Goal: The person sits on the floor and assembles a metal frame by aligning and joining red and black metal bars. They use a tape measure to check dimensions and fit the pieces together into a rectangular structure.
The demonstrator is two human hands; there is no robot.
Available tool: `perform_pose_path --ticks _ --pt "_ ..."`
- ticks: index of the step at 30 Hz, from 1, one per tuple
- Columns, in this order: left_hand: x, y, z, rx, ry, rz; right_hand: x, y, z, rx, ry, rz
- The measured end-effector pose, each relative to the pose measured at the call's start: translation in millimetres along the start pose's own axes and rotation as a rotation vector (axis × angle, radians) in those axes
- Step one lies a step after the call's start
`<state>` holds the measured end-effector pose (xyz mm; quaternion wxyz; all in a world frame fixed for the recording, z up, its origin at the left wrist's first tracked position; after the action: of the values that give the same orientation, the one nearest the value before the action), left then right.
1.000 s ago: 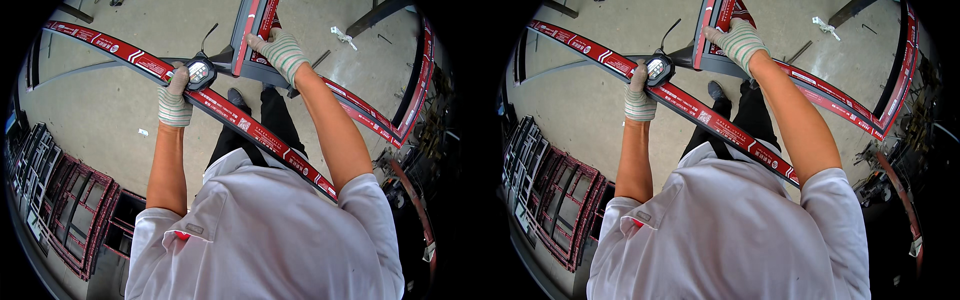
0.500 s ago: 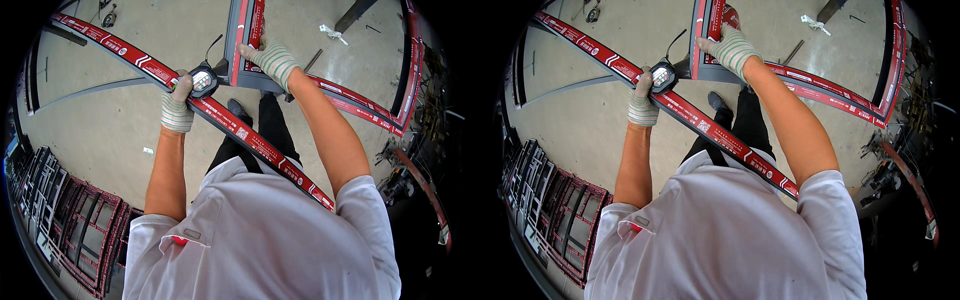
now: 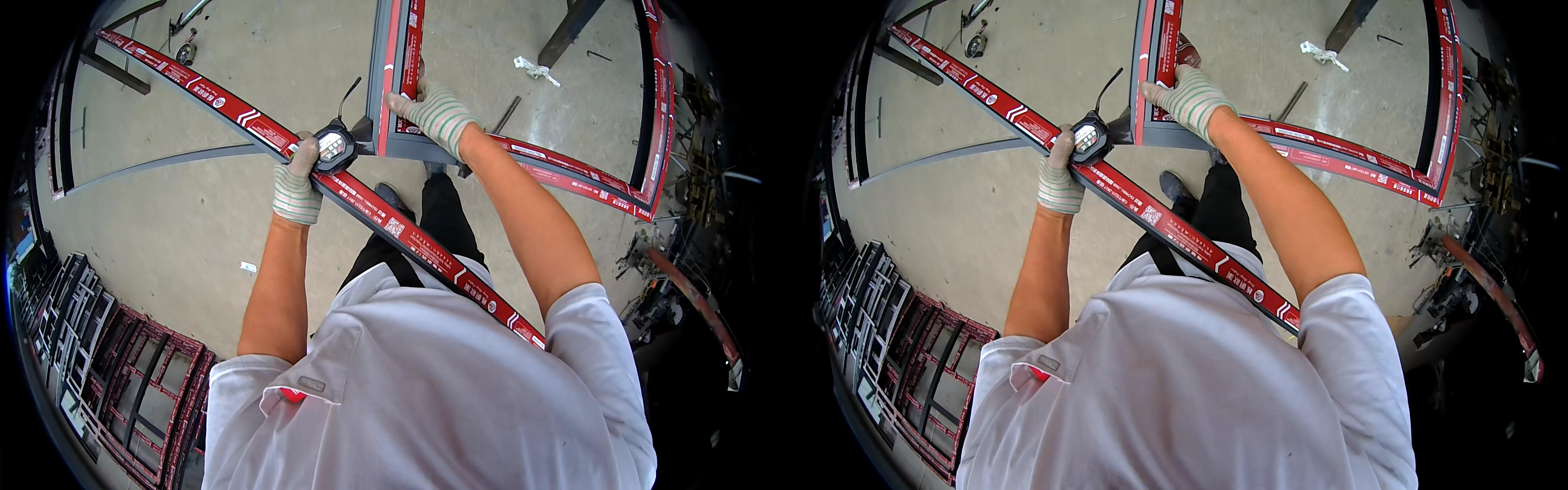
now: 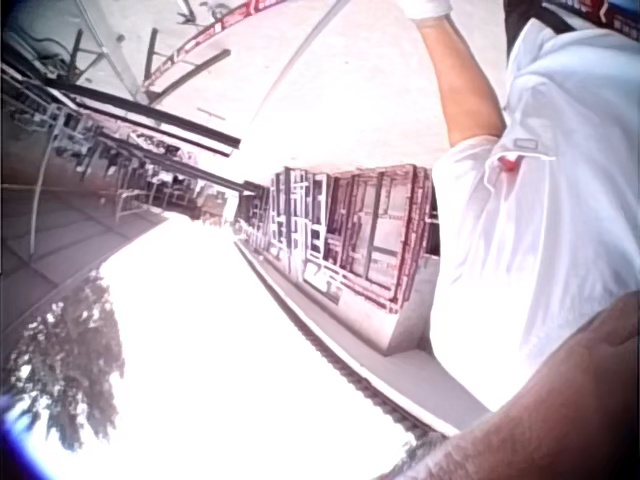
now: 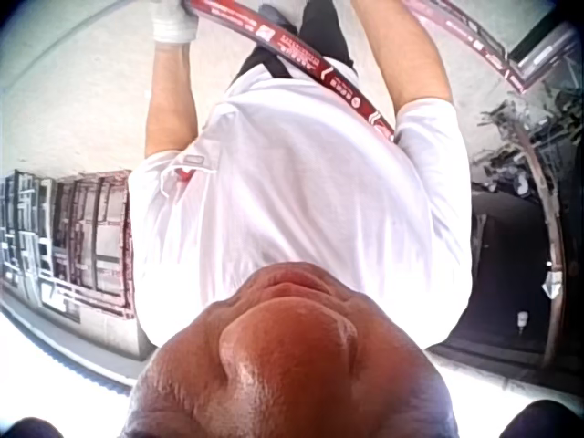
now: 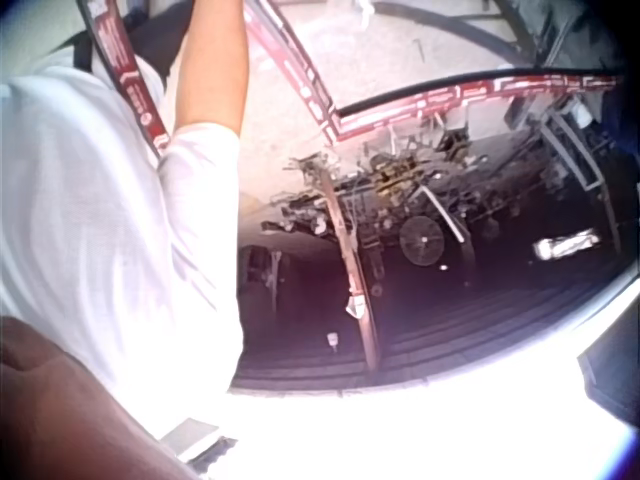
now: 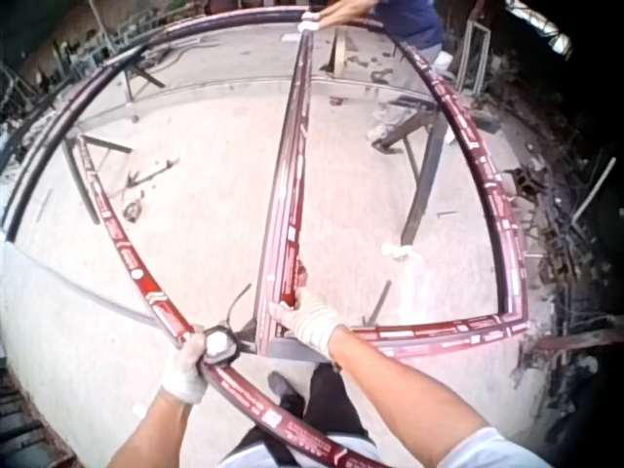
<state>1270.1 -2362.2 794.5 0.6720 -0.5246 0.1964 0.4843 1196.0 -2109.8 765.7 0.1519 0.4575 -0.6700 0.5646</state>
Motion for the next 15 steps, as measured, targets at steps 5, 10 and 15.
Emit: perform_pose_path --ticks 5,10,15 --pt "-3 0 3 0.007 0.017 0.017 1 -2 0 0.042 0.043 0.012" --pt "1 3 -2 0.019 0.025 0.022 12 -12 -5 0.047 0.021 0.015" --pt "-2 0 1 0.021 0.03 0.023 16 -17 -5 0.065 0.07 0.001"
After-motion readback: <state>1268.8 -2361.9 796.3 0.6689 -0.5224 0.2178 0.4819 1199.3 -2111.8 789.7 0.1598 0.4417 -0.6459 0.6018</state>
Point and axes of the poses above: each hand's wrist, its own y-axis towards the middle knuckle, its own z-axis out of the palm, x = y × z, the point moved 8 cm from there along y, towards the middle knuckle, and after that the axes turned 4 degrees about z, right-handed, at the moved point
